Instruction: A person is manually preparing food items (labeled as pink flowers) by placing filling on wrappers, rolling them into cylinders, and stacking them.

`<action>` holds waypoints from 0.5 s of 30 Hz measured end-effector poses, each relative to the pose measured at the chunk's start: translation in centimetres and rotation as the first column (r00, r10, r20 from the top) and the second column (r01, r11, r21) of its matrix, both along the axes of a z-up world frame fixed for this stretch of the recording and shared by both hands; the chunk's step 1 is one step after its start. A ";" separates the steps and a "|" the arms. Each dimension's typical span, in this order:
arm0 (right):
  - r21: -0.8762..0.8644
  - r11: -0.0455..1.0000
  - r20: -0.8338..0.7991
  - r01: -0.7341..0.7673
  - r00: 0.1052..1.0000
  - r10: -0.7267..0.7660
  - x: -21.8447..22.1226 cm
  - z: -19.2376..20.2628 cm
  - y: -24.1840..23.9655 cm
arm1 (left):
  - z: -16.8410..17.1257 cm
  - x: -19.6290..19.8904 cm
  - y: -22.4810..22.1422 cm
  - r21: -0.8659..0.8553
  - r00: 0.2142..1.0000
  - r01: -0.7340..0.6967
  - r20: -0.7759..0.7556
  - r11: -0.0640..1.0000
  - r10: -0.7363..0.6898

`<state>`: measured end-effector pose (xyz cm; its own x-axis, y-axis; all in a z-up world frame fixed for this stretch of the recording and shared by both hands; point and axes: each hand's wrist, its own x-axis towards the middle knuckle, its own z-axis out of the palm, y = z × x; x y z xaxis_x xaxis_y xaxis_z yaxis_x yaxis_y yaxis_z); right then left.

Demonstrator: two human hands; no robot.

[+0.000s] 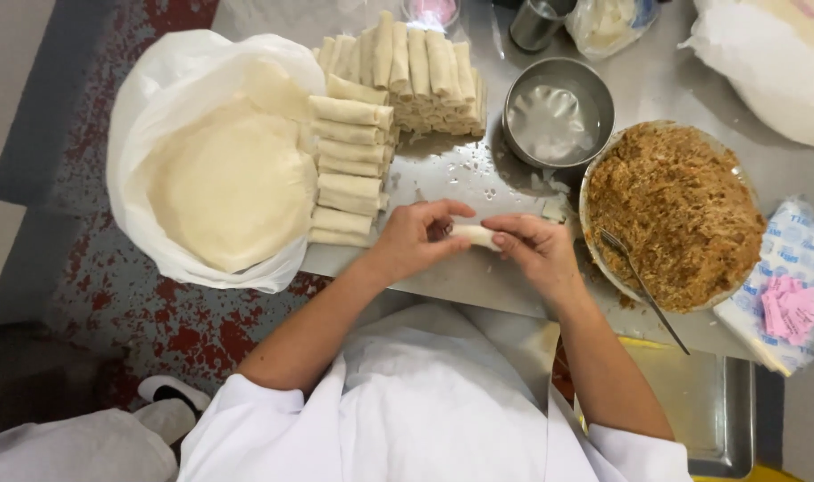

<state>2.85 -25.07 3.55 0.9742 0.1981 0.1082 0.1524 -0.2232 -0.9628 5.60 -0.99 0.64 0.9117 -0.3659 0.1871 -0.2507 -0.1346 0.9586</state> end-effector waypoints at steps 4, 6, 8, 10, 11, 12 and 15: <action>0.174 0.985 -0.074 -0.006 0.997 0.019 -1.5 2.3 1.7 | 1.8 -1.7 0.2 -0.021 0.999 -0.003 0.034 1.000 0.003; 0.133 0.988 0.010 -0.080 0.997 0.080 -1.7 2.5 1.9 | 2.5 -2.7 0.6 -0.239 0.986 0.029 -0.150 0.970 -0.067; -0.035 0.993 0.206 -0.113 0.971 0.117 -2.6 3.8 3.0 | 0.4 -2.5 0.6 -0.354 0.968 0.009 -0.231 0.935 -0.097; -0.199 0.973 0.390 -0.116 0.902 0.187 -3.4 3.5 4.0 | 0.2 -3.1 0.9 -0.463 0.944 -0.028 -0.304 0.886 -0.129; -0.414 0.909 0.586 0.042 0.777 0.231 -3.7 2.4 4.4 | 1.0 -3.8 1.1 -0.500 0.918 -0.079 -0.374 0.862 -0.134; -0.552 0.795 0.730 0.251 0.606 0.315 -4.0 1.4 4.6 | 1.8 -4.5 1.2 -0.536 0.885 -0.130 -0.442 0.834 -0.145; -0.576 0.747 0.795 0.333 0.441 0.416 -3.6 3.9 6.8 | 0.0 -4.8 1.8 -0.496 0.885 -0.222 -0.464 0.839 -0.040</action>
